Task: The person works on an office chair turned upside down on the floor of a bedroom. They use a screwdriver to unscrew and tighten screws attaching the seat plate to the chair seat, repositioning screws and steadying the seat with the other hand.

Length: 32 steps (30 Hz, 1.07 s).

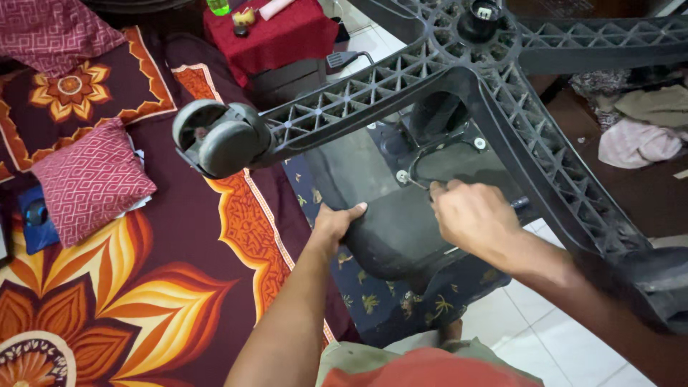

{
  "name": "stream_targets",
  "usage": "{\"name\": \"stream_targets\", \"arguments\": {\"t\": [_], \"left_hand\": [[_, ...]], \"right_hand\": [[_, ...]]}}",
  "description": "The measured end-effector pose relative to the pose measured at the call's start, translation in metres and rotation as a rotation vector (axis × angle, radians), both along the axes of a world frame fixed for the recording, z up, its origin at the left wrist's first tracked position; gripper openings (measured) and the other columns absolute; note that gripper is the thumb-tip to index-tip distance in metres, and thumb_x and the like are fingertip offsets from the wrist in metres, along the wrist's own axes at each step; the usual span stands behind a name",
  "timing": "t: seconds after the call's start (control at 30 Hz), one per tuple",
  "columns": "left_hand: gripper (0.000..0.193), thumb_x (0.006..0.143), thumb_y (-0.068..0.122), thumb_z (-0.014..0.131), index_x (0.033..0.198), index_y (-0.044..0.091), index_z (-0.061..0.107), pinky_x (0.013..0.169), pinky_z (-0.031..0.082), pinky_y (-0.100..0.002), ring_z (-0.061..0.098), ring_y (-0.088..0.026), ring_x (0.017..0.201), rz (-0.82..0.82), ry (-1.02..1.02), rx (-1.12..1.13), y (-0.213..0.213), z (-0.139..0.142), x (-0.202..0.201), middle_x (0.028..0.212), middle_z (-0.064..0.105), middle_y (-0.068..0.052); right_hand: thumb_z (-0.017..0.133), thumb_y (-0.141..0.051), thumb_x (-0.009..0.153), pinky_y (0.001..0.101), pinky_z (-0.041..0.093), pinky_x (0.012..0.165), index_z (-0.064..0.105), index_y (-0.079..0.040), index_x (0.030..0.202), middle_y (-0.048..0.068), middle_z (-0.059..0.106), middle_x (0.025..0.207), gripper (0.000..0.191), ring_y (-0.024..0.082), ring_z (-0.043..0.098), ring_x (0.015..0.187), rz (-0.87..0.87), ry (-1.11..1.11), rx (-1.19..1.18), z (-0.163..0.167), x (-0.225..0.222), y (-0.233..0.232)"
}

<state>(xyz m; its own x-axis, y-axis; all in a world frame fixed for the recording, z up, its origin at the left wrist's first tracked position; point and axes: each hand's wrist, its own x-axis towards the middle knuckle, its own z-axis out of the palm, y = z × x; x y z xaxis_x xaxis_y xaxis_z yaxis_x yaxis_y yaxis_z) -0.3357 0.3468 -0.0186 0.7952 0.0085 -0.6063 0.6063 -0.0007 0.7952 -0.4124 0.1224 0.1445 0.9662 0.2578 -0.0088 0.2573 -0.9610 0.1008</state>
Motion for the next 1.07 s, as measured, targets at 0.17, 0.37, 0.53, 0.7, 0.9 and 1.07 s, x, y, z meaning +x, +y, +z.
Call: {"name": "stream_targets", "arguments": {"t": [0.17,0.37,0.53,0.7,0.9,1.07], "left_hand": [[0.085,0.071,0.02,0.092,0.139,-0.001,0.046,0.095,0.058,-0.041,0.07,-0.028,0.111,0.005,-0.035,0.096,0.003,-0.02,0.001,0.128,0.069,-0.017],[0.085,0.069,0.022,0.09,0.138,-0.001,0.047,0.094,0.058,-0.041,0.071,-0.03,0.111,0.007,-0.047,0.059,0.001,-0.017,-0.001,0.128,0.07,-0.017],[0.088,0.071,0.025,0.093,0.14,-0.002,0.045,0.095,0.057,-0.039,0.07,-0.029,0.113,-0.04,-0.06,0.161,0.005,-0.017,0.0,0.129,0.068,-0.018],[0.089,0.069,0.025,0.093,0.14,-0.002,0.046,0.096,0.056,-0.038,0.071,-0.029,0.114,-0.014,-0.069,0.157,0.006,-0.032,0.009,0.129,0.07,-0.017],[0.091,0.066,0.025,0.093,0.142,0.002,0.049,0.098,0.054,-0.036,0.069,-0.026,0.114,0.003,-0.122,0.171,0.003,-0.039,0.016,0.13,0.07,-0.014],[0.079,0.074,0.042,0.091,0.134,-0.004,0.07,0.101,0.055,-0.037,0.074,-0.027,0.115,-0.174,-0.136,0.391,-0.009,-0.007,-0.022,0.127,0.077,-0.019]], "right_hand": [[0.066,-0.031,0.09,0.0497,0.058,0.07,0.073,-0.011,0.116,0.017,0.074,0.088,0.034,0.04,0.072,0.078,-0.13,0.063,0.123,-0.003,0.002,-0.004],[0.068,-0.036,0.091,0.0485,0.059,0.076,0.078,-0.014,0.109,0.017,0.075,0.08,0.03,0.036,0.076,0.081,-0.535,0.257,0.607,-0.004,0.013,-0.017],[0.064,-0.035,0.093,0.0534,0.056,0.075,0.076,-0.013,0.102,0.02,0.074,0.083,0.027,0.044,0.071,0.08,-0.348,0.078,0.223,-0.009,-0.007,-0.002],[0.057,-0.035,0.101,0.0505,0.06,0.075,0.074,-0.006,0.097,0.02,0.075,0.086,0.034,0.041,0.074,0.081,-0.221,0.11,0.071,-0.011,-0.001,0.016],[0.064,-0.041,0.095,0.0521,0.056,0.091,0.079,-0.003,0.099,0.025,0.075,0.096,0.041,0.043,0.072,0.099,-0.532,0.343,0.275,0.002,0.046,0.007],[0.066,-0.042,0.093,0.0535,0.053,0.095,0.077,-0.006,0.104,0.024,0.073,0.108,0.04,0.046,0.067,0.108,-0.496,0.266,0.268,-0.005,0.036,-0.003]]}}
